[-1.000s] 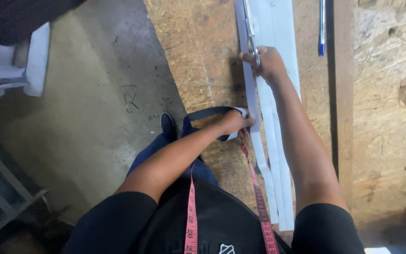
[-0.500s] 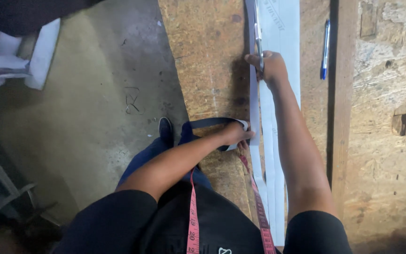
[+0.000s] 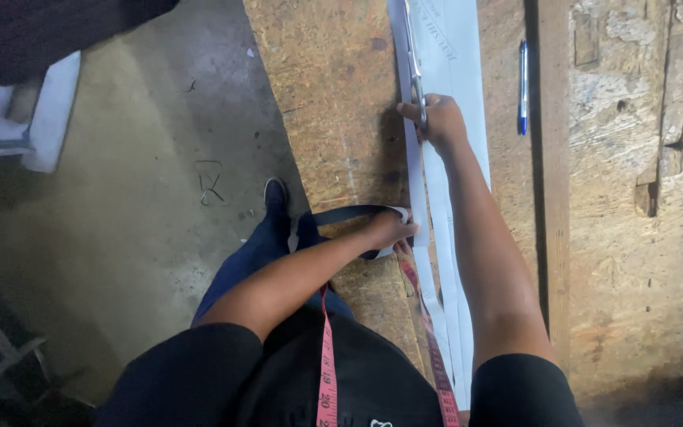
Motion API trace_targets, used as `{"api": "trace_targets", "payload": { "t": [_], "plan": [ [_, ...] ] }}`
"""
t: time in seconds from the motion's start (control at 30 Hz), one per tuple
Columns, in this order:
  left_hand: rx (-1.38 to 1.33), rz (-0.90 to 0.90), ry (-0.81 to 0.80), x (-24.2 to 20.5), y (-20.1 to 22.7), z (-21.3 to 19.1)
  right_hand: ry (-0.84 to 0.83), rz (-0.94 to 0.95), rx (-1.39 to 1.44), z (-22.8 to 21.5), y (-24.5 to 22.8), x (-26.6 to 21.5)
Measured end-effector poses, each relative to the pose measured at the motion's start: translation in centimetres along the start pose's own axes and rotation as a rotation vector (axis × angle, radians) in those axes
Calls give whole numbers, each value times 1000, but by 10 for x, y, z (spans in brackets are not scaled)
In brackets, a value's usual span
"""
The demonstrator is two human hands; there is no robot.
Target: The person uses a pair of scissors to cut a long strip of white paper into smaller pieces on a wooden workbench. The person holds the paper with one hand and cuts along its length with the other, occasionally adjusting the paper's position.
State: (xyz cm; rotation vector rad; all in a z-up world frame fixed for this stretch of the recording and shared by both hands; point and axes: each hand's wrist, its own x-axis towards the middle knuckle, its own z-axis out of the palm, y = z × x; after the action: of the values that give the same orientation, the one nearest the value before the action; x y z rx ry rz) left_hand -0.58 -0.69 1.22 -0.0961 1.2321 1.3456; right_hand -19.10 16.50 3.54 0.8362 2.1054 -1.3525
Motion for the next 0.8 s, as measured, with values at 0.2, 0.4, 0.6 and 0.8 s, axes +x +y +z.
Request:
{"api": "trace_targets", "payload": {
  "t": [0.2,0.4,0.6,0.8],
  "plan": [
    [65,6,111,-13,14,1,-81,-7,134,-1,5,4],
    [828,304,683,-19,85,-55,-98,-9,42,-11,-14,-10],
    [1121,904,867,27,166,-156,-127,85,142,-18,-16,-10],
    [1547,829,745,55,187,-175,-175,75,1,-35,-60,-30]
  ]
}}
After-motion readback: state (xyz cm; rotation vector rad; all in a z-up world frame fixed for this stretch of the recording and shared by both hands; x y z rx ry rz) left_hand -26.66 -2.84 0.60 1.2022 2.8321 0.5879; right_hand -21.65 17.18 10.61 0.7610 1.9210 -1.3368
